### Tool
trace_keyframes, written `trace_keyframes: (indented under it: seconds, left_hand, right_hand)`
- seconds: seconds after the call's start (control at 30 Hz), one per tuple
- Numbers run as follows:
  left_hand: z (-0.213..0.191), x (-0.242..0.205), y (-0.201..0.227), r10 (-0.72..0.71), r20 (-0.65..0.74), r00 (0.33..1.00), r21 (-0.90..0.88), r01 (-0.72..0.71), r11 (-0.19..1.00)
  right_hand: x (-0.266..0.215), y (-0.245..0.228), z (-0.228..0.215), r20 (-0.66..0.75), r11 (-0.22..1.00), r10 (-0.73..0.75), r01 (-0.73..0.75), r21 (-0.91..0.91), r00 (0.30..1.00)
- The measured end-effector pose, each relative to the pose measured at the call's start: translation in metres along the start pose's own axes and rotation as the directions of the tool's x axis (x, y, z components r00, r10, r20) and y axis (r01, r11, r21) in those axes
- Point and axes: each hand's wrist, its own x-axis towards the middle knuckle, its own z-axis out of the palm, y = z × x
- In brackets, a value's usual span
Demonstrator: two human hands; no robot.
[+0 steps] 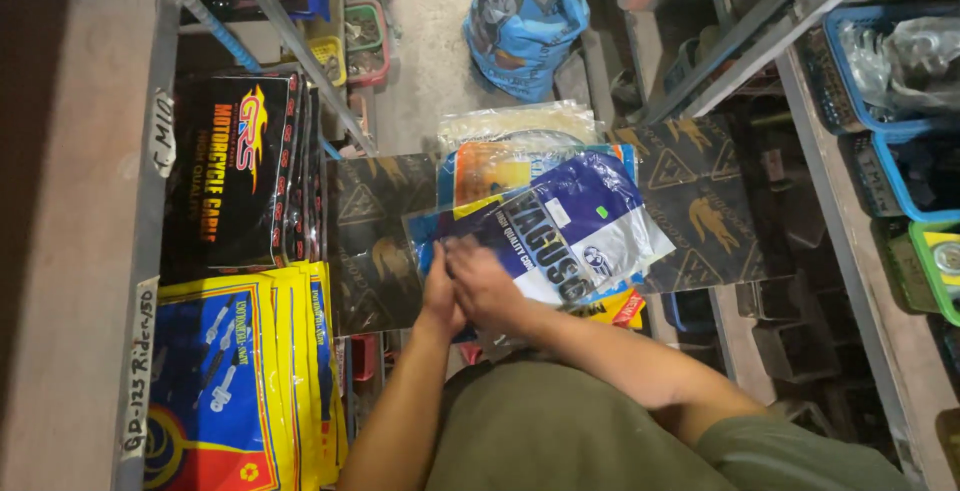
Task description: The person organizes and stacks various plastic-wrapped packages on a table in a cluttered storage area. They handle multiple items, including blue and yellow packages, smoothing them out and arranging them into a neat pile.
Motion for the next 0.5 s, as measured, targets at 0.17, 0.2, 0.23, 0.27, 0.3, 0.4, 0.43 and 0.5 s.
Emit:
trace_keyframes:
  seconds: [0.17,0.2,0.23,0.27,0.3,0.4,0.43,0.5]
  left_hand:
    - [0.013,-0.033,0.013,0.018,0.005,1.000,-0.128,-0.017,0.992]
    - [0.010,-0.034,0.012,0.053,0.020,0.998,-0.122,-0.050,0.991]
    - [-0.007,-0.020,0.000,0.065,0.013,0.998,-0.134,-0.062,0.989]
    - [-0.024,-0.006,-0.013,0.007,0.012,1.000,-0.085,-0.006,0.996]
    - [-0.041,0.006,-0.025,-0.048,0.004,0.999,-0.041,0.048,0.998]
    - [-0.040,-0.007,-0.034,0.026,-0.133,0.991,0.126,-0.009,0.992]
    - [-0.025,-0.019,-0.031,0.031,-0.138,0.990,0.120,-0.015,0.993]
    - [0.001,-0.043,-0.032,0.125,-0.238,0.963,0.117,-0.099,0.988]
  right_hand:
    - [0.015,0.010,-0.017,0.119,0.993,-0.116,0.112,0.038,0.986]
    - [0.020,0.013,-0.027,0.142,0.985,-0.175,0.175,0.013,0.974]
    - [0.024,0.023,-0.028,0.148,0.982,-0.190,0.189,0.022,0.971]
    - [0.029,0.033,-0.028,0.134,0.982,-0.187,0.191,-0.013,0.973]
    - [0.034,0.042,-0.029,0.122,0.980,-0.188,0.195,-0.044,0.974]
    - [0.037,0.080,-0.025,0.121,0.987,-0.035,0.053,-0.149,0.992]
    - [0.032,0.110,-0.017,0.125,0.988,-0.043,0.061,-0.144,0.991]
    - [0.014,0.168,0.003,-0.072,0.976,-0.066,0.050,-0.211,0.995]
